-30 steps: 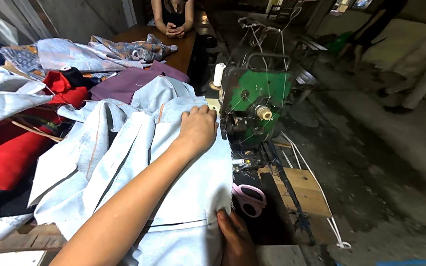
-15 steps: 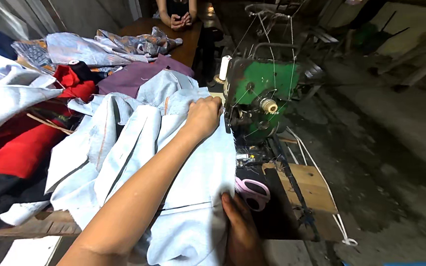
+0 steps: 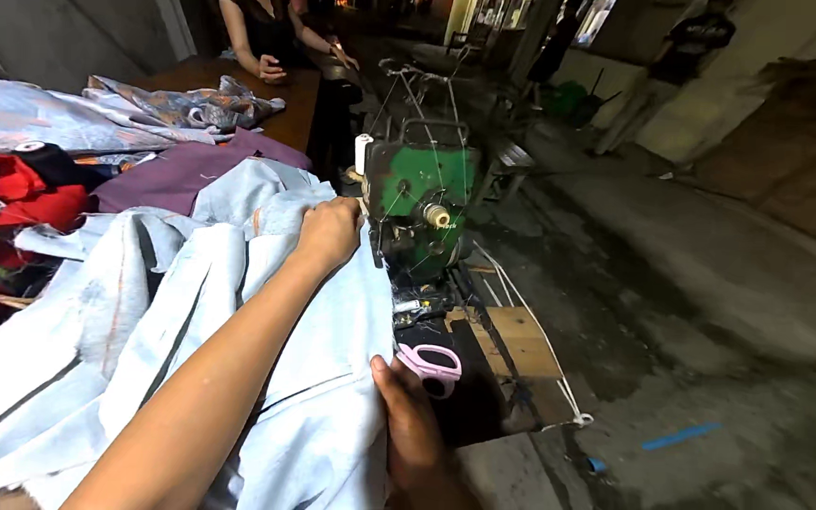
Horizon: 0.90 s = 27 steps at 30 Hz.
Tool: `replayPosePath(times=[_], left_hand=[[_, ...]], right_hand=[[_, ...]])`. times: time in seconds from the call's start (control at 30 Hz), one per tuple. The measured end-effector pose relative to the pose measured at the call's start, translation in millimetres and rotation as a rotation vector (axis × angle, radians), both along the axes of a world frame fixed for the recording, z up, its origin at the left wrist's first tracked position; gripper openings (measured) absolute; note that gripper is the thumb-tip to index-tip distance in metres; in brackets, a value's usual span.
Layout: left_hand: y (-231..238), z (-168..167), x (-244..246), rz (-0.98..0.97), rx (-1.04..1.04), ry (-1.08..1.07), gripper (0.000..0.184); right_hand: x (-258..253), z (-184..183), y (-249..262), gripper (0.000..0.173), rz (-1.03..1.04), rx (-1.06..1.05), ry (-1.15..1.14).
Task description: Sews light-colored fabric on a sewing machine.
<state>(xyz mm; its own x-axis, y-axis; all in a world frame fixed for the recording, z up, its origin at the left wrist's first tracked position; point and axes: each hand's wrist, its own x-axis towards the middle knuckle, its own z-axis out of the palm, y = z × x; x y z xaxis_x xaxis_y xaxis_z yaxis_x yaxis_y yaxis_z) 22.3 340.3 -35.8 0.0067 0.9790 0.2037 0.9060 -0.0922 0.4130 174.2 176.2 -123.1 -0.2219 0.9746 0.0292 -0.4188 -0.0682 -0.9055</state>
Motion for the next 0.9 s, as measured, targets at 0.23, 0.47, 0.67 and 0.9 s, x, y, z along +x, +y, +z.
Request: replayPosePath(times=[0.23,0.47,0.67,0.9], left_hand=[[1,1,-1,0.031,-0.029,0.022,0.034],[10,4,-2,0.048,-0.034,0.029,0.032],[12,7,-2,0.091,-0.042,0.024,0.032],[16,3,-6,0.111,-0.038,0.014,0.033]], right_hand=[[3,9,-1,0.03,-0.021,0.022,-0.077],[1,11,8,0.032,-0.052,-0.007,-0.027],[1,13,13,0.033,-0.072,-0.033,-0.015],[1,7,10,0.013,-0.132,0.109,-0.133]])
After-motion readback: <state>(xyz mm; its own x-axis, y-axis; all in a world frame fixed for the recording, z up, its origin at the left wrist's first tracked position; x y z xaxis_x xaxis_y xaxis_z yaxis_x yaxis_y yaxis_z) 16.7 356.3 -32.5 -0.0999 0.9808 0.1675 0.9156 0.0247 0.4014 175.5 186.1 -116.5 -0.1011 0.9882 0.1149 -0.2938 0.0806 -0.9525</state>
